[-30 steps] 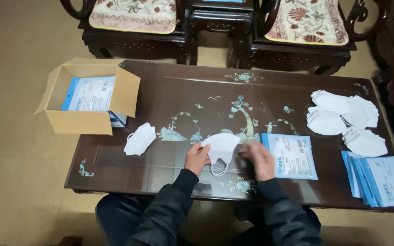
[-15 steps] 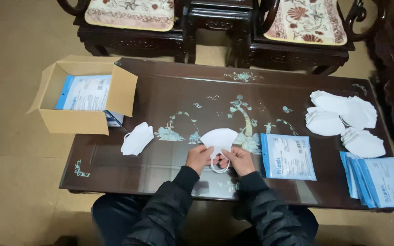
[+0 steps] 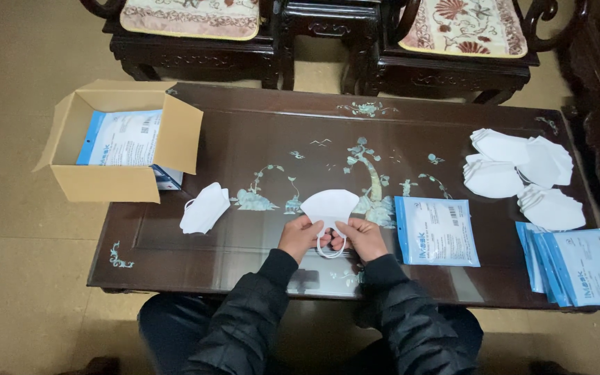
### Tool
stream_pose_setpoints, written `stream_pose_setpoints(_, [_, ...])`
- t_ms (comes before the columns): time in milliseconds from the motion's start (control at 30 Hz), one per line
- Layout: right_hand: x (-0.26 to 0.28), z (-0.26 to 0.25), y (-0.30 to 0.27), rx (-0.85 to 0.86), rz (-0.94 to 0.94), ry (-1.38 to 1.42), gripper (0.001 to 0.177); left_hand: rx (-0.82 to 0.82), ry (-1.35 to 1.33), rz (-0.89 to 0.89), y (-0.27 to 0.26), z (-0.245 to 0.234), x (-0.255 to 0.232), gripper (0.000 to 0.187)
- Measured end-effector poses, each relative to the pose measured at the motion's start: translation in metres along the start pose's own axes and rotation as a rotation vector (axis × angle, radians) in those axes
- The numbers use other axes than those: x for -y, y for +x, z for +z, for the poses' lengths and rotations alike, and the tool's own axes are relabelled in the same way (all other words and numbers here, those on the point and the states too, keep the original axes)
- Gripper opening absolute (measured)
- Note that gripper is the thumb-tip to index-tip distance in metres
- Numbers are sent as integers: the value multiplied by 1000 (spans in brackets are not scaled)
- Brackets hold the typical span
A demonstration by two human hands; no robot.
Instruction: Packaging individual face masks into blue envelopes at a table
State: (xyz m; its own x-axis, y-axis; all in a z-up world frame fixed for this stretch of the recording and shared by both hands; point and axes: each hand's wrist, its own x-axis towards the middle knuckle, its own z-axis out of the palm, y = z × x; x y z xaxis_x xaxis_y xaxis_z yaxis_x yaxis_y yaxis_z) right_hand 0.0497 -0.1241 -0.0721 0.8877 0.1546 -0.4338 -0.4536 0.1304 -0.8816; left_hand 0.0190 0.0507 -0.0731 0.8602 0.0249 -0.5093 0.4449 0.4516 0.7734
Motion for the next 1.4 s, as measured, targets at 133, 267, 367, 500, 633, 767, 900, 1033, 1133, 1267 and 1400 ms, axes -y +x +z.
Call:
stream_pose_setpoints(133, [12, 6, -9, -5, 5, -1, 14, 11, 29, 5, -18, 6, -20, 36])
stream_pose_setpoints(267, [20, 10, -15, -36, 46, 23, 9, -33, -10, -29, -4, 1, -2, 35])
stream_pose_setpoints(367, [39, 9, -22, -24, 145, 125, 12, -57, -29, -19, 7, -4, 11, 32])
stream_pose_setpoints(500, [-15, -26, 19, 22, -30, 61, 37, -68, 24, 40, 23, -20, 32, 23])
stream_pose_setpoints(633, [-24, -18, 25, -129, 24, 57, 35, 44, -455, -107, -20, 7, -17, 46])
stream_pose_setpoints(767, [-56, -22, 47, -263, -30, 25, 36, -56, -444, -118, -25, 22, -8, 62])
stream_pose_setpoints(900, [-57, -25, 41, -300, -104, 5, 31, -198, -165, -104, -4, 28, 12, 51])
stream_pose_setpoints(1033, [27, -47, -25, -542, -462, -649, 41, -162, -232, -133, -27, 27, -12, 43])
stream_pose_setpoints(1133, [35, -97, -24, -808, -956, -1014, 27, -156, -231, -98, -19, 24, -5, 46])
stream_pose_setpoints(1267, [26, -138, -28, -723, -841, -1257, 57, -148, -231, -78, -12, 24, 2, 43])
stream_pose_setpoints(1400, [14, -142, -26, -671, -827, -1323, 63, -154, -227, -78, -4, 22, 8, 51])
